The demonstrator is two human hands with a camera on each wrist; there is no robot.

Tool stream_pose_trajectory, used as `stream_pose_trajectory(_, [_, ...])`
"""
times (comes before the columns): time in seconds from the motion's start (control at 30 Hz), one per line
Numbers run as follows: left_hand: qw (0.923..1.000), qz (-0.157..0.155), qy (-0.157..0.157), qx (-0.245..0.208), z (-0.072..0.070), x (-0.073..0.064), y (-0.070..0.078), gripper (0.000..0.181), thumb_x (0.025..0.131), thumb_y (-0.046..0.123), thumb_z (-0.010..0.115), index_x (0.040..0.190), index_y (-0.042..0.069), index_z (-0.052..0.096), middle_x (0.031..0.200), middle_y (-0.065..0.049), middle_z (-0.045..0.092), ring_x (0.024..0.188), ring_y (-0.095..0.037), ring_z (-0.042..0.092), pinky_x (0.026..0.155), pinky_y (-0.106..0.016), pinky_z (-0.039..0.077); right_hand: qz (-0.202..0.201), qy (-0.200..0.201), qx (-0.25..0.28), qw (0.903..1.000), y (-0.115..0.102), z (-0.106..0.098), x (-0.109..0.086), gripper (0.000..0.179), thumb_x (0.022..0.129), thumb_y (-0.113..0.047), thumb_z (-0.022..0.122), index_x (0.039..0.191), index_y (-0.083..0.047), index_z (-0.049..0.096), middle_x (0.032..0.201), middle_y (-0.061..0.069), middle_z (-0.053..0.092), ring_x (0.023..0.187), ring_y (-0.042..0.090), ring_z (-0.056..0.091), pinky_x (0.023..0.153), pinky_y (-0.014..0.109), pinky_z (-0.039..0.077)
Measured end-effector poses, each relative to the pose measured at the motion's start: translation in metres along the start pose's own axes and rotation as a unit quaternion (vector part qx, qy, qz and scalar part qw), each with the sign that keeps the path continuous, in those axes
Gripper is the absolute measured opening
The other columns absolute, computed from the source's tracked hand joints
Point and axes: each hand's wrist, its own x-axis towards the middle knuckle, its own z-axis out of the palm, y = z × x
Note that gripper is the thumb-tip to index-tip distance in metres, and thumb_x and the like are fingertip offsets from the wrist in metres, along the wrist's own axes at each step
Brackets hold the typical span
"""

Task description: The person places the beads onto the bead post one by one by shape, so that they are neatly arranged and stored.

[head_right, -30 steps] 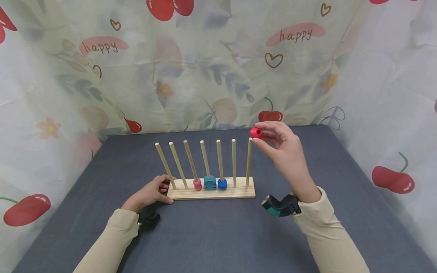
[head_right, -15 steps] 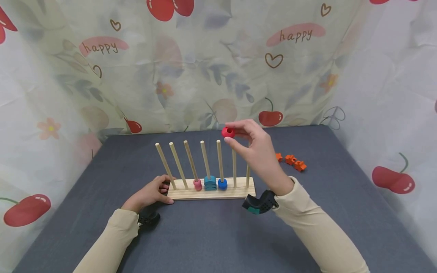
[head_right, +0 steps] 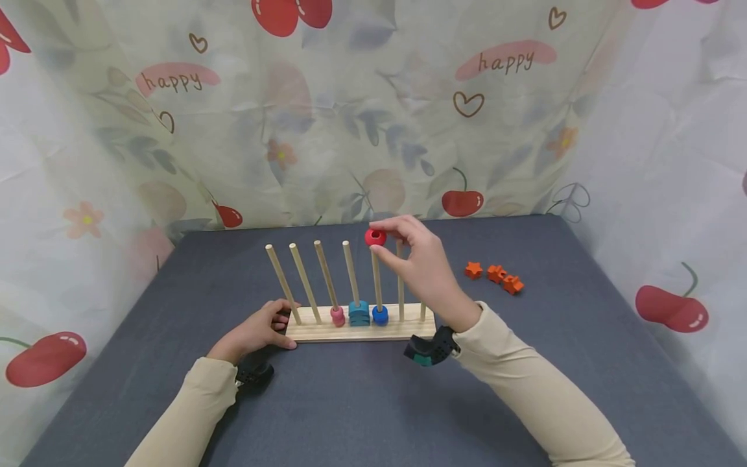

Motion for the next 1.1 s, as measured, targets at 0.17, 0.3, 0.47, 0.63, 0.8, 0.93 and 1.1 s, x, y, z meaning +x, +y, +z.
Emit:
stream_pose_trajectory(0.17, [1.0000, -0.001, 0.003, -0.001, 0.000, 0.001, -0.001, 0.076, 0.067, 0.003, 0.087, 0.132, 0.003, 0.049, 0.128, -0.017, 0.042, 0.113, -0.029, 0.050, 0.099, -0.045, 0.043, 0.025, 0.000, 0.037, 0.9990, 0.003, 0.006, -0.002, 0.032, 0.088, -0.013, 0.071, 0.120, -0.010, 0.067, 0.111, 0.004, 0.061, 0.086, 0.019, 0.051, 0.071, 0.021, 0.044])
stream_pose_trajectory(0.3, [1.0000, 0.004, 0.001, -0.002, 0.000, 0.001, -0.001, 0.076, 0.067, 0.002, 0.087, 0.132, 0.002, 0.048, 0.128, -0.018, 0.042, 0.113, -0.030, 0.050, 0.099, -0.045, 0.043, 0.049, -0.004, 0.040, 0.9980, 0.005, 0.010, -0.001, 0.033, 0.089, -0.018, 0.070, 0.121, -0.012, 0.067, 0.109, 0.005, 0.061, 0.082, 0.021, 0.050, 0.067, 0.024, 0.041])
stream_pose_trajectory(0.47, [1.0000, 0.000, 0.001, -0.002, -0.001, 0.001, -0.001, 0.076, 0.067, 0.003, 0.087, 0.132, 0.003, 0.048, 0.128, -0.017, 0.042, 0.113, -0.029, 0.050, 0.099, -0.045, 0.043, 0.089, -0.007, 0.079, 0.9929, 0.009, 0.014, -0.003, 0.040, 0.089, -0.019, 0.070, 0.127, -0.012, 0.061, 0.115, 0.006, 0.063, 0.085, 0.013, 0.059, 0.065, 0.021, 0.045])
stream_pose_trajectory(0.63, [1.0000, 0.001, 0.001, 0.001, -0.001, 0.001, -0.001, 0.077, 0.066, 0.004, 0.087, 0.132, 0.002, 0.048, 0.127, -0.017, 0.043, 0.113, -0.029, 0.050, 0.099, -0.045, 0.043, 0.127, -0.005, 0.145, 0.9813, 0.016, 0.021, -0.008, 0.044, 0.090, -0.016, 0.069, 0.130, -0.008, 0.054, 0.124, 0.010, 0.060, 0.095, 0.007, 0.063, 0.077, 0.016, 0.052])
stream_pose_trajectory(0.8, [1.0000, 0.005, -0.001, -0.001, -0.002, 0.002, -0.002, 0.077, 0.066, 0.004, 0.087, 0.132, 0.002, 0.048, 0.127, -0.017, 0.043, 0.112, -0.029, 0.050, 0.098, -0.045, 0.044, 0.154, -0.007, 0.161, 0.9749, 0.025, 0.029, -0.016, 0.043, 0.089, -0.019, 0.070, 0.127, -0.006, 0.055, 0.122, 0.012, 0.061, 0.099, 0.012, 0.064, 0.081, 0.017, 0.052])
stream_pose_trajectory(0.93, [1.0000, 0.005, -0.001, 0.000, -0.002, 0.002, -0.002, 0.077, 0.066, 0.004, 0.087, 0.132, 0.002, 0.048, 0.126, -0.017, 0.043, 0.112, -0.028, 0.050, 0.098, -0.045, 0.044, 0.170, -0.007, 0.172, 0.9704, 0.033, 0.035, -0.022, 0.040, 0.089, -0.018, 0.071, 0.123, -0.004, 0.056, 0.116, 0.014, 0.064, 0.099, 0.015, 0.064, 0.082, 0.018, 0.052])
stream_pose_trajectory(1.1, [1.0000, -0.001, 0.000, 0.001, -0.001, 0.002, -0.002, 0.076, 0.067, 0.003, 0.087, 0.132, 0.003, 0.048, 0.126, -0.016, 0.043, 0.112, -0.028, 0.049, 0.098, -0.045, 0.043, 0.185, -0.001, 0.171, 0.9677, 0.044, 0.045, -0.031, 0.037, 0.088, -0.016, 0.071, 0.121, -0.004, 0.058, 0.114, 0.015, 0.065, 0.098, 0.015, 0.063, 0.081, 0.017, 0.052])
